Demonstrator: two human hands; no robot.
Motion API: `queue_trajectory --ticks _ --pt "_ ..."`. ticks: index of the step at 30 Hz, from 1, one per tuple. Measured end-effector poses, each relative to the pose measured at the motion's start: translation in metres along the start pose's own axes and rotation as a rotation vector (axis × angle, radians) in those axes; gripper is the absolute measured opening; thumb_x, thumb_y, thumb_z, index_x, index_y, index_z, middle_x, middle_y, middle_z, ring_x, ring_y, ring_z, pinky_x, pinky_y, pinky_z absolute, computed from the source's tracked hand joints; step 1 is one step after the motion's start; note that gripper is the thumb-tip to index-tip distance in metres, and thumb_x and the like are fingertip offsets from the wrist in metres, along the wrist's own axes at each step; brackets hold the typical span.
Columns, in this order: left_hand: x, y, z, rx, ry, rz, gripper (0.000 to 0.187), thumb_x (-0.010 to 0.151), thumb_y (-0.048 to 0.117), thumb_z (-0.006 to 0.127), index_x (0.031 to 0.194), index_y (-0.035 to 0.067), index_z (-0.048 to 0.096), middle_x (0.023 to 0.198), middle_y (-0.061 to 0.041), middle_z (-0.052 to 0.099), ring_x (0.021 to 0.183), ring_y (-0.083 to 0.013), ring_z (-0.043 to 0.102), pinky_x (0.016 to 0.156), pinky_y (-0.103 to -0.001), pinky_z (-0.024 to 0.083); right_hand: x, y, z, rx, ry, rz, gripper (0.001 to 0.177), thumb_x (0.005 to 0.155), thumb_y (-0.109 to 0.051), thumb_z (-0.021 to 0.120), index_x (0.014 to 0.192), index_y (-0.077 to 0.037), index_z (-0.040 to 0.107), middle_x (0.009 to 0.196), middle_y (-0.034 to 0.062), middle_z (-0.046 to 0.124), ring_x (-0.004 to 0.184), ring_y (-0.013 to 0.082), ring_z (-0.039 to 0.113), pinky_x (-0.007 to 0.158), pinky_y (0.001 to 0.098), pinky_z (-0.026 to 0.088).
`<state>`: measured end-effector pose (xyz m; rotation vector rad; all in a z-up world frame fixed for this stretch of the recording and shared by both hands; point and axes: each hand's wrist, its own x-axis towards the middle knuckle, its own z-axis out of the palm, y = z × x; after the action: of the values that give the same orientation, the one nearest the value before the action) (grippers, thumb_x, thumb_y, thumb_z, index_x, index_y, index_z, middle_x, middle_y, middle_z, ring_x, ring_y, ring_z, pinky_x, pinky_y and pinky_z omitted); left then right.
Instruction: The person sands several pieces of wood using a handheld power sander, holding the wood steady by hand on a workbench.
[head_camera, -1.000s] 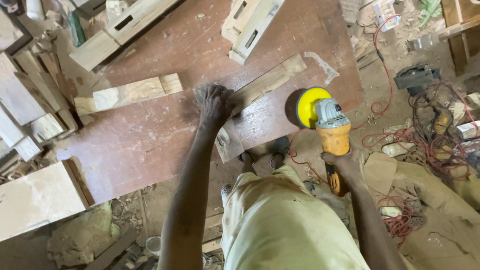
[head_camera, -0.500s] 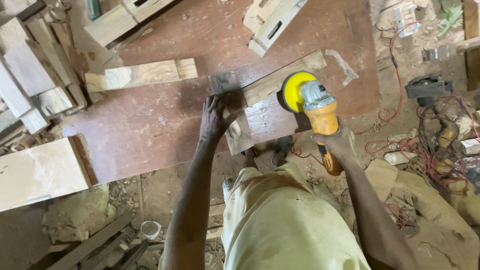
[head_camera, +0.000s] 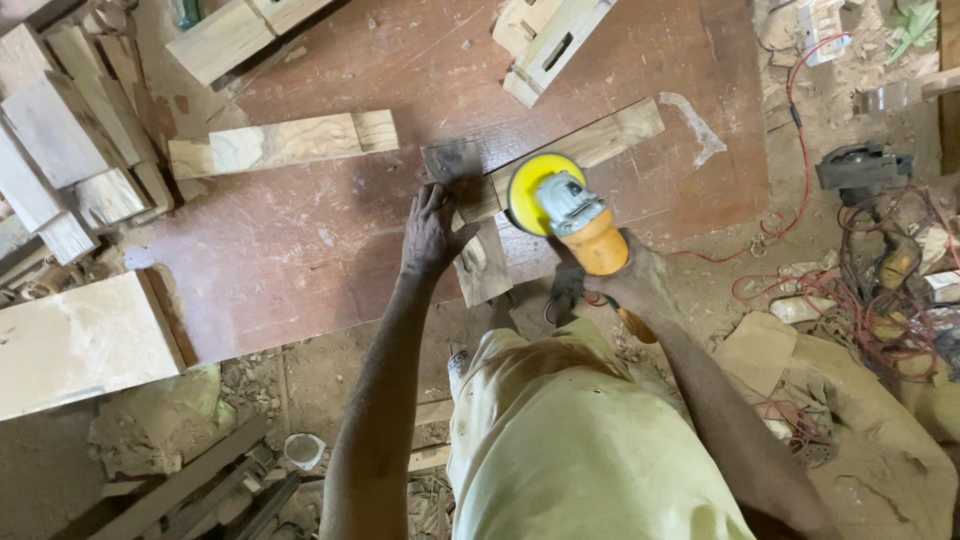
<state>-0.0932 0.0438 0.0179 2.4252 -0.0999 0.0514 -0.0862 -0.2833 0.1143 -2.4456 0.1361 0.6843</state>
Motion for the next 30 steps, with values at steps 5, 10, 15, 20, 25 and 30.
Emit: queue_trajectory --ticks 5,10,15,20,25,30 --pt "0.002 0.005 -0.005 0.035 0.015 0.040 0.062 0.075 0.029 0.084 0.128 0.003 0.065 0.122 -0.013 0.059 0.119 -0.0353 0.052 0.102 -0.046 0.047 -0.003 -0.005 -0.002 0.077 -0.002 -0.037 0.069 0.055 -0.025 0.089 0.117 -0.007 0.064 0.098 0.0147 0.076 0.090 0.0287 0.074 0.081 0.0415 0.057" --pt "0.003 0.014 -0.010 0.001 0.016 0.033 0.063 0.076 0.025 0.081 0.131 0.001 0.063 0.128 -0.013 0.059 0.120 -0.0352 0.052 0.101 -0.046 0.048 -0.006 0.005 -0.015 0.038 -0.025 0.136 0.069 0.053 -0.026 0.093 0.114 -0.006 0.066 0.096 0.0151 0.076 0.089 0.0283 0.073 0.082 0.0416 0.056" --pt "0.005 0.014 -0.012 0.027 -0.001 0.029 0.062 0.076 0.026 0.081 0.130 0.002 0.064 0.125 -0.012 0.059 0.120 -0.0346 0.052 0.100 -0.047 0.047 0.009 0.027 -0.020 0.133 0.065 0.090 0.068 0.057 -0.023 0.089 0.119 -0.005 0.065 0.100 0.0139 0.075 0.092 0.0278 0.072 0.083 0.0415 0.057" --pt "0.007 0.013 -0.009 0.065 -0.040 -0.002 0.055 0.075 0.028 0.083 0.120 0.001 0.066 0.121 -0.013 0.058 0.120 -0.0337 0.052 0.101 -0.046 0.045 0.028 0.066 -0.037 0.075 0.141 0.119 0.069 0.060 -0.018 0.090 0.124 -0.007 0.067 0.105 0.0101 0.075 0.094 0.0204 0.070 0.085 0.0366 0.053" --pt "0.001 0.014 -0.007 0.053 -0.005 -0.035 0.050 0.075 0.027 0.084 0.115 0.002 0.067 0.122 -0.013 0.058 0.121 -0.0344 0.051 0.102 -0.046 0.045 0.058 0.117 -0.034 0.371 0.028 0.161 0.055 0.072 -0.025 0.087 0.121 -0.004 0.070 0.108 0.0119 0.074 0.093 0.0193 0.070 0.083 0.0372 0.055" --pt "0.005 0.016 -0.009 0.031 -0.010 -0.079 0.052 0.073 0.028 0.084 0.115 0.002 0.067 0.122 -0.013 0.057 0.120 -0.0356 0.050 0.103 -0.047 0.046 0.047 0.073 -0.061 0.114 0.093 0.132 0.071 0.061 -0.023 0.091 0.124 -0.005 0.064 0.103 0.0167 0.075 0.091 0.0252 0.073 0.081 0.0405 0.056"
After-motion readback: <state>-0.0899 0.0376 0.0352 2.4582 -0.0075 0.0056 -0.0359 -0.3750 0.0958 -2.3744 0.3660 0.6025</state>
